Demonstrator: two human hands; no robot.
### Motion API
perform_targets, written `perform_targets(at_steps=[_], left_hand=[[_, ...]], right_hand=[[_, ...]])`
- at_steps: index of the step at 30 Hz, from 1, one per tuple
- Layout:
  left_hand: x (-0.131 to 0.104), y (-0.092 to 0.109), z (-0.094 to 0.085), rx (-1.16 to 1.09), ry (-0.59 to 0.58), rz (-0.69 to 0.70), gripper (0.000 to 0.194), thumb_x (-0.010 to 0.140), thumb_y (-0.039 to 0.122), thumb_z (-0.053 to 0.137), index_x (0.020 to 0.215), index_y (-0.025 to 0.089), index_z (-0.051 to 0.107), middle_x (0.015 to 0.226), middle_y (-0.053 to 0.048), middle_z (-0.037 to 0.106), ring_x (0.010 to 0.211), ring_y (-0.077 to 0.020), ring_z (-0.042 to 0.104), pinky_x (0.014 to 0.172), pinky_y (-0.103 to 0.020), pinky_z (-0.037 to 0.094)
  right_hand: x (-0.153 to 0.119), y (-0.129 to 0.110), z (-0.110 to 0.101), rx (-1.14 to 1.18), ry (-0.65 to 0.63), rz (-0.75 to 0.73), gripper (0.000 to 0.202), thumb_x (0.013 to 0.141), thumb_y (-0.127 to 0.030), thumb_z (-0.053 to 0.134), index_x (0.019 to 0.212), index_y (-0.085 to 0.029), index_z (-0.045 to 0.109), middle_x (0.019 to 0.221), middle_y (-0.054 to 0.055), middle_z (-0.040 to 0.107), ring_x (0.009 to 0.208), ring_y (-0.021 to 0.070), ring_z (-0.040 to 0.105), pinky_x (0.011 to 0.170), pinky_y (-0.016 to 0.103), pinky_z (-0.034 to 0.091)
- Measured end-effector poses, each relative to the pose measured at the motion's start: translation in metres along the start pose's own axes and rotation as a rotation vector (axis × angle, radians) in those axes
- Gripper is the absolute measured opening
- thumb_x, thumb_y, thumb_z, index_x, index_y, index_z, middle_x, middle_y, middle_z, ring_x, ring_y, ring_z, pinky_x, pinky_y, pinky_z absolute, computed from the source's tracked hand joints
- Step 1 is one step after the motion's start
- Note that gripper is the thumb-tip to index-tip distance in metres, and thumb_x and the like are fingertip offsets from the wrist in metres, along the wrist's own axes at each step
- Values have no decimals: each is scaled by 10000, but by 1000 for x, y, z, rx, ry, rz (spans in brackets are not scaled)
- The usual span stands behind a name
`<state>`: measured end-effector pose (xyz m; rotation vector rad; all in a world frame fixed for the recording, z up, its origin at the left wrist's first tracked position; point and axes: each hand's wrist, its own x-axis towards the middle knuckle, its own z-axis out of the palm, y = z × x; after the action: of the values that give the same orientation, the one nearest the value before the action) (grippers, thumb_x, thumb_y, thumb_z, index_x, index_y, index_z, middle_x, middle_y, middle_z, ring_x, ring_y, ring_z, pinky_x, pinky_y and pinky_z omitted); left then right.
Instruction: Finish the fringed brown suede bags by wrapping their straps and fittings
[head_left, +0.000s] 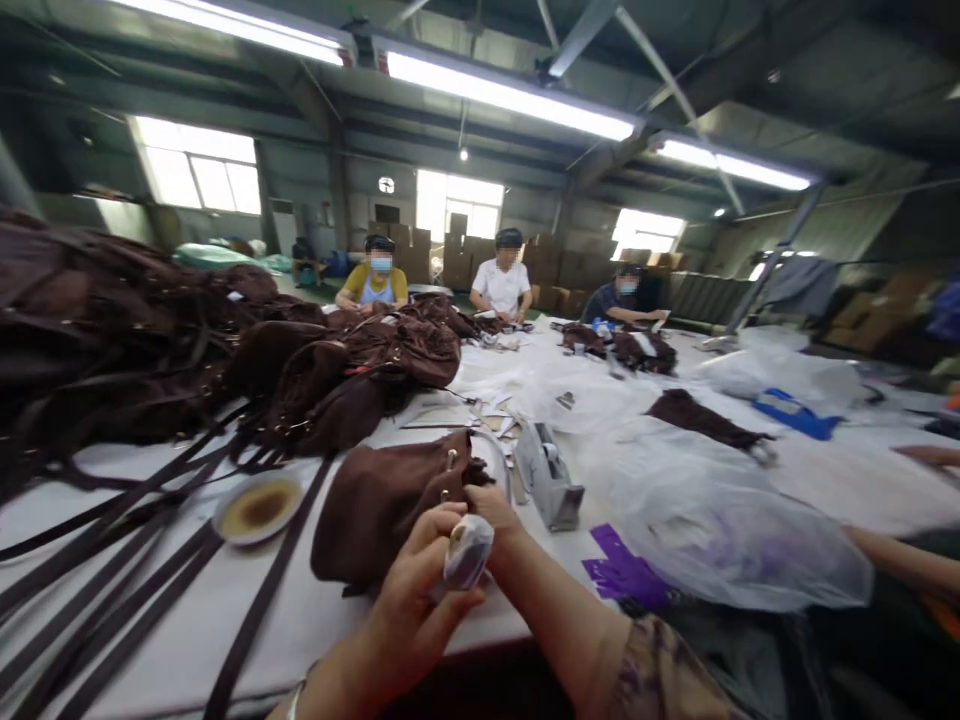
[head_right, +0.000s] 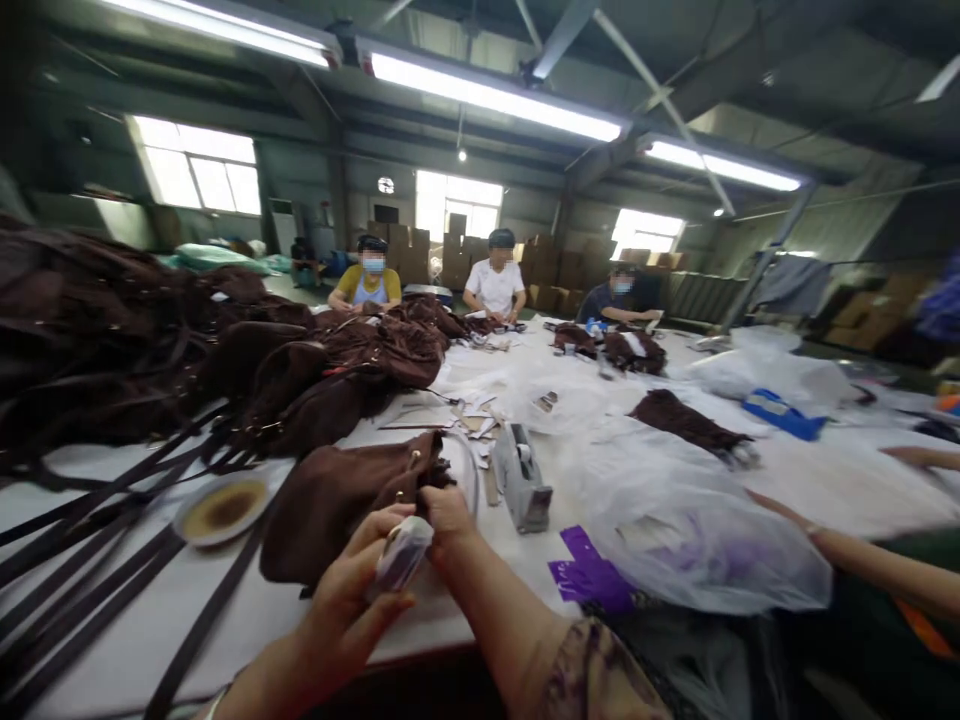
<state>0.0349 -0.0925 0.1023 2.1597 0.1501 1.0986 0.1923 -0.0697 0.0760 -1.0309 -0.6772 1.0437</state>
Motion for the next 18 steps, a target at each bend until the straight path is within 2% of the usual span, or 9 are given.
perform_targets(at_steps=[2, 3, 5, 7, 10, 12, 15, 17, 18], left_hand=[[-3, -8, 1, 147, 33, 56, 246, 872, 238, 617, 1116, 208, 636, 1295, -135, 508, 1325, -327, 414, 1096, -495, 404], [-6, -12, 3, 220, 44, 70, 326, 863, 225, 627, 1189, 223, 614, 1375, -137, 456, 1375, -345, 361, 1114, -522, 385], [-11, -21, 5, 335, 43, 84, 491, 857, 204, 627, 1336, 256, 529, 1485, -135, 357, 1424, -361, 294, 1126, -558, 365], [-18, -29, 9, 408, 37, 62, 589, 863, 190, 611, 1422, 266, 443, 1525, -143, 311, 1431, -360, 290, 1118, -565, 376], [-30, -36, 13, 429, -26, -40, 546, 882, 169, 563, 1412, 235, 451, 1481, -170, 387, 1369, -325, 404, 1077, -511, 442], [-39, -32, 13, 376, -207, -130, 424, 880, 160, 553, 1299, 219, 560, 1335, -150, 542, 1217, -273, 553, 1004, -424, 510], [-50, -16, 6, 227, -592, -213, 268, 833, 191, 629, 1091, 238, 688, 1063, -65, 677, 930, -199, 664, 841, -296, 559], [-53, -4, -2, 122, -716, -207, 230, 801, 216, 682, 1026, 242, 722, 968, -43, 701, 821, -178, 671, 758, -253, 551], [-53, 0, -6, 76, -708, -193, 215, 799, 219, 689, 1010, 233, 731, 935, -47, 707, 790, -172, 670, 730, -242, 543]], right_hand=[[9, -23, 0, -199, 45, -211, 468, 625, -131, 622, 1090, -160, 662, 883, 6, 732, 862, 198, 676, 840, 311, 543], [11, -36, -1, -330, 29, -337, 612, 627, -103, 599, 1234, -176, 612, 1051, 13, 728, 988, 198, 661, 936, 315, 510], [15, -63, -2, -633, -98, -576, 785, 668, -66, 541, 1434, -218, 457, 1325, 19, 626, 1194, 187, 580, 1067, 317, 425], [16, -84, -4, -934, -289, -712, 831, 712, -34, 489, 1502, -259, 361, 1441, 17, 532, 1287, 172, 512, 1102, 313, 389], [16, -95, -7, -1400, -525, -755, 768, 793, -30, 465, 1493, -335, 377, 1436, 28, 530, 1276, 198, 514, 1052, 347, 429], [13, -80, -12, -1618, -633, -702, 704, 840, -62, 475, 1470, -367, 411, 1384, 51, 571, 1208, 233, 554, 998, 388, 454], [-3, -33, -29, -1700, -701, -587, 685, 838, -64, 496, 1459, -347, 439, 1343, 90, 601, 1161, 256, 572, 977, 422, 445], [-17, 2, -47, -1645, -663, -526, 716, 785, -19, 503, 1411, -365, 502, 1405, 75, 561, 1267, 270, 499, 1024, 453, 403], [-24, 17, -57, -1603, -612, -514, 701, 765, -25, 522, 1382, -356, 538, 1439, 76, 530, 1330, 295, 440, 1051, 494, 373]])
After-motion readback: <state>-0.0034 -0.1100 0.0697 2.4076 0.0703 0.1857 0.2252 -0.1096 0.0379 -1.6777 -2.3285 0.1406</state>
